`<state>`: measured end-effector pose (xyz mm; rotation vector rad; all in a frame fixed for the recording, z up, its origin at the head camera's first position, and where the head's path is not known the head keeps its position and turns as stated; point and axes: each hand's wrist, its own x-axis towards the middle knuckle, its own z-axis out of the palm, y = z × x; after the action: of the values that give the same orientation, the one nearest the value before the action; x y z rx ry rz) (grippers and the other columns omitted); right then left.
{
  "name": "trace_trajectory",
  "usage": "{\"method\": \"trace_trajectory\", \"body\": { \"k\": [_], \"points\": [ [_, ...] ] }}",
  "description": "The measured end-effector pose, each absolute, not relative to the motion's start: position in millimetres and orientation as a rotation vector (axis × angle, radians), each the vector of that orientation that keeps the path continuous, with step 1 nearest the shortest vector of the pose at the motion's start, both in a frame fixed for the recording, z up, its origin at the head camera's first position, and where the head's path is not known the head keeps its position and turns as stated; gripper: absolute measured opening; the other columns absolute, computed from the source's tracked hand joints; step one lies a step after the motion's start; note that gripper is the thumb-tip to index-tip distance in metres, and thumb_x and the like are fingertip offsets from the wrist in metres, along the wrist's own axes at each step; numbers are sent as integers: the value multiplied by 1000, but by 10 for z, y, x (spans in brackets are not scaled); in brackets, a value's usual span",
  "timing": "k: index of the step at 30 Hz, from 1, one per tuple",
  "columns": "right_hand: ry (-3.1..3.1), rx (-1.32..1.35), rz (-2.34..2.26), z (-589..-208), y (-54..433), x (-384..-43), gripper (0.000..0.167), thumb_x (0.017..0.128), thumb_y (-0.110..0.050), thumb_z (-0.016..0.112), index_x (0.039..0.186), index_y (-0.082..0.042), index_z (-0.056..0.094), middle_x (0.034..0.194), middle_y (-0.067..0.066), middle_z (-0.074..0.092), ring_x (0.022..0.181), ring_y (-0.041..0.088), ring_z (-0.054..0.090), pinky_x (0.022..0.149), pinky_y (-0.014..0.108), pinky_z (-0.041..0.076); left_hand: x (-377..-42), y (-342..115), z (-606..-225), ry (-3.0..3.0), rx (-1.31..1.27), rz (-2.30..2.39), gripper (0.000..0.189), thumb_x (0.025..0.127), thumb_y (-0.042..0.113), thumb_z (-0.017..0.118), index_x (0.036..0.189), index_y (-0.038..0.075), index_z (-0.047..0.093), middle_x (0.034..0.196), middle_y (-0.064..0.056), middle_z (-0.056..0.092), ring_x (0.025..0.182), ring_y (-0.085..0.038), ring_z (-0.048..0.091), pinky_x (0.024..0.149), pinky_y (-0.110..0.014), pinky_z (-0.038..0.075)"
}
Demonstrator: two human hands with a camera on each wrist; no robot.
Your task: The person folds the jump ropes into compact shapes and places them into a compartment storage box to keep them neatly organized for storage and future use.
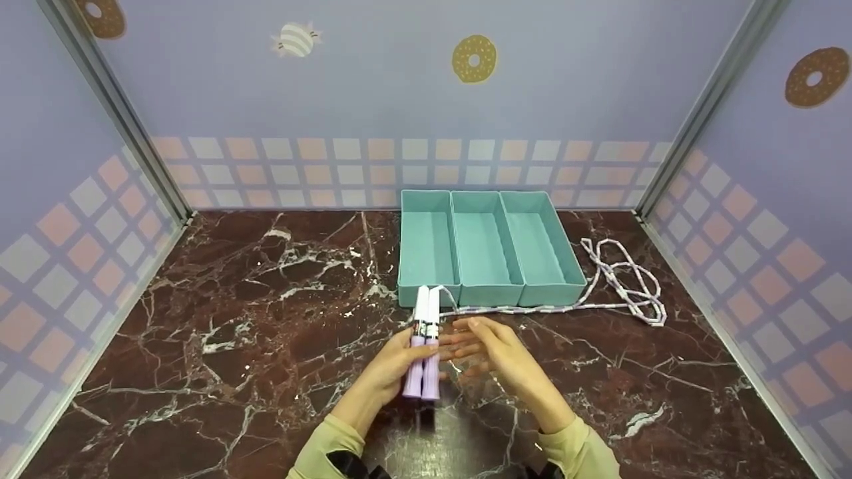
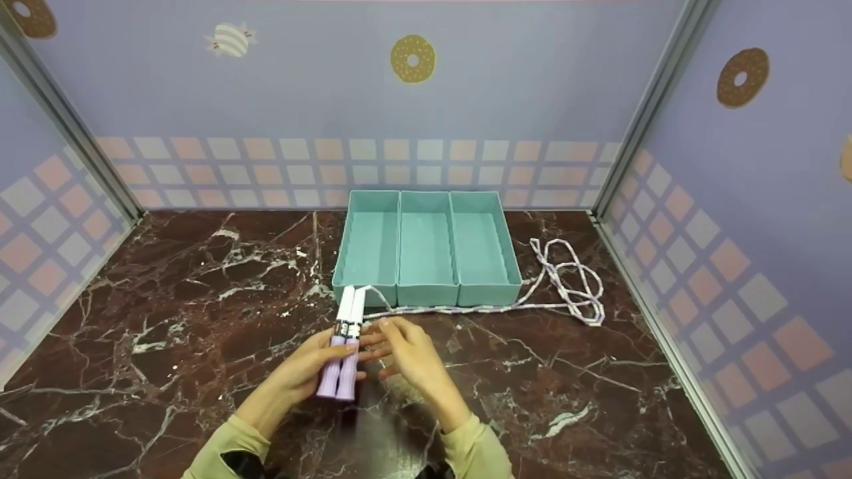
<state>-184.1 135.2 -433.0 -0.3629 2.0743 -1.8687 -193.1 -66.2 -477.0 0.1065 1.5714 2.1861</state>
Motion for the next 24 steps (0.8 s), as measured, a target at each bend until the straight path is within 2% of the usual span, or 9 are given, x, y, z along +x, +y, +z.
{"method": "trace_trajectory", "body": {
  "k": [4,6,12,16,20,24],
  "points": [
    [2109,-290,-1928,-4328,1366,-1862,47,107,-29,36,130,10,52,120,29,66,94,28,72,76,41,63,-1926,-707,-4742,1516,162,2181,50,95,0,51,141,-11,33,136,-26,58,102,-21,71,91,-44,59],
    [2132,-253,-1950,-4325,1368,-1880,46,107,-28,38,129,10,53,116,28,67,91,24,71,75,40,63,-1920,-734,-4718,1512,183,2165,49,96,0,50,141,-10,33,139,-27,55,107,-23,70,93,-45,58],
    [2195,-143,-2018,-4339,1364,-1965,39,107,-22,39,123,8,57,107,19,70,84,17,69,71,33,61,-1910,-833,-4601,1509,240,2104,49,96,0,49,142,-8,33,139,-27,55,108,-24,70,89,-42,60],
    [2230,-93,-2073,-4370,1361,-2012,34,106,-16,39,121,8,58,104,20,70,81,12,68,68,27,59,-1901,-896,-4506,1526,288,2056,50,96,2,51,142,-8,34,138,-26,56,105,-21,71,88,-40,61],
    [2304,-74,-2098,-4415,1370,-2042,31,104,-12,42,121,7,59,107,24,69,84,11,68,71,26,59,-1883,-948,-4418,1536,333,2013,48,96,2,52,140,-8,35,137,-27,56,102,-19,71,86,-39,61],
    [2377,-59,-2123,-4462,1397,-2069,30,102,-10,46,123,6,59,109,20,69,90,8,66,75,23,58,-1869,-980,-4359,1519,372,1991,44,96,1,51,137,-7,37,136,-27,57,101,-19,72,87,-42,61]
  ]
}}
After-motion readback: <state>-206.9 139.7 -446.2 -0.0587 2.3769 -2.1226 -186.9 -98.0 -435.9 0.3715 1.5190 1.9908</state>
